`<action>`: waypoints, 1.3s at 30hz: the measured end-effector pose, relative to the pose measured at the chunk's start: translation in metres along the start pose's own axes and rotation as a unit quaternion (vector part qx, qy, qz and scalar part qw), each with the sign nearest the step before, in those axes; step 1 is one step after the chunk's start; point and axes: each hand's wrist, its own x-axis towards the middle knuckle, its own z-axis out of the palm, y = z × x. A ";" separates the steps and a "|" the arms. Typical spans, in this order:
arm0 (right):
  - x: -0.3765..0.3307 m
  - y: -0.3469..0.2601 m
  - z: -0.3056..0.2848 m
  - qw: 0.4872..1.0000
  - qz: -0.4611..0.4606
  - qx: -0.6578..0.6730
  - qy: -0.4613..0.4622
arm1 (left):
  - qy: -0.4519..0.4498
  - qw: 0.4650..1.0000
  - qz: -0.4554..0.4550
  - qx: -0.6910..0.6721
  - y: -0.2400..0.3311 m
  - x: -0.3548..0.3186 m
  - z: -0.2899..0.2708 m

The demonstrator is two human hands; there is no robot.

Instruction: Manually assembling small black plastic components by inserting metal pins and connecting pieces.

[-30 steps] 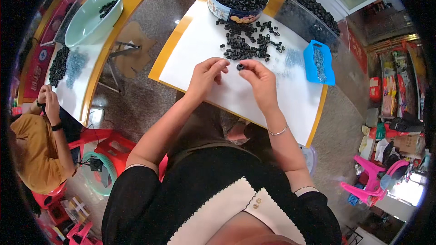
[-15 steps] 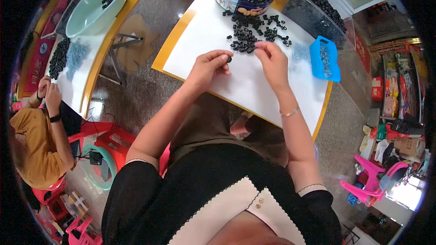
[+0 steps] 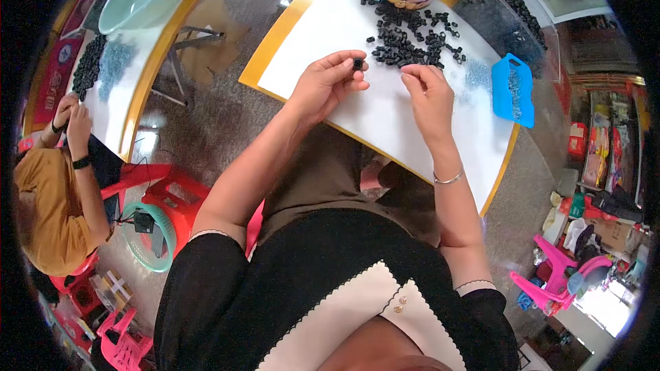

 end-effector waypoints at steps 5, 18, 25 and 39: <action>-0.028 0.003 -0.010 0.999 0.007 0.013 0.033 | -0.034 0.999 0.012 0.001 -0.005 0.003 -0.007; -0.063 0.077 -0.072 0.982 0.089 -0.106 0.129 | -0.017 0.998 0.028 0.045 -0.005 0.006 -0.004; -0.057 0.082 -0.065 0.981 0.050 -0.142 0.125 | -0.034 0.998 0.037 0.044 -0.007 0.005 -0.012; -0.063 0.086 -0.069 0.980 0.005 -0.154 0.129 | -0.038 0.997 0.040 0.048 -0.009 0.002 -0.010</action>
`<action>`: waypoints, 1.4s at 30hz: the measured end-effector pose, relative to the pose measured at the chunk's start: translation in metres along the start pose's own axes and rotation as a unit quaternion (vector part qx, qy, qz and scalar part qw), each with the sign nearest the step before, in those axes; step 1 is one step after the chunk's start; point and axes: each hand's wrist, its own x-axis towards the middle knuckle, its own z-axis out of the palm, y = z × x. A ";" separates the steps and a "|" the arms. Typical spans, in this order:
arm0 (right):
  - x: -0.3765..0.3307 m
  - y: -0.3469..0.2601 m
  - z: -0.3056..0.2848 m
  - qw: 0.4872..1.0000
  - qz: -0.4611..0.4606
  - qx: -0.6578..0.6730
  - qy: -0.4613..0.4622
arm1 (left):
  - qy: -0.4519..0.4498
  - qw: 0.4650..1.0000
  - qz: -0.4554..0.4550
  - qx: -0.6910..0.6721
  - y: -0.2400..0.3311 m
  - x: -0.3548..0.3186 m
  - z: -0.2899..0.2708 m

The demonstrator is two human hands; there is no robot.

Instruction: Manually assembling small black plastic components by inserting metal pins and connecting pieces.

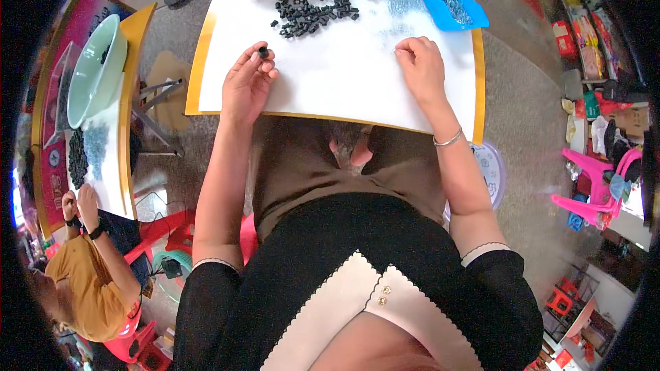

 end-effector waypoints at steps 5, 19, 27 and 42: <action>-0.004 0.006 -0.006 1.000 0.009 -0.019 -0.013 | -0.006 1.000 -0.009 0.019 0.000 0.003 -0.001; -0.011 0.001 -0.014 0.997 0.049 0.055 -0.034 | 0.037 0.999 -0.002 0.027 0.004 -0.002 0.006; -0.005 -0.015 -0.012 0.947 0.142 0.284 -0.055 | 0.012 0.997 -0.057 0.046 -0.004 -0.033 0.043; -0.005 -0.127 0.013 0.873 0.111 0.440 -0.178 | 0.022 0.995 -0.102 0.001 -0.024 -0.042 0.041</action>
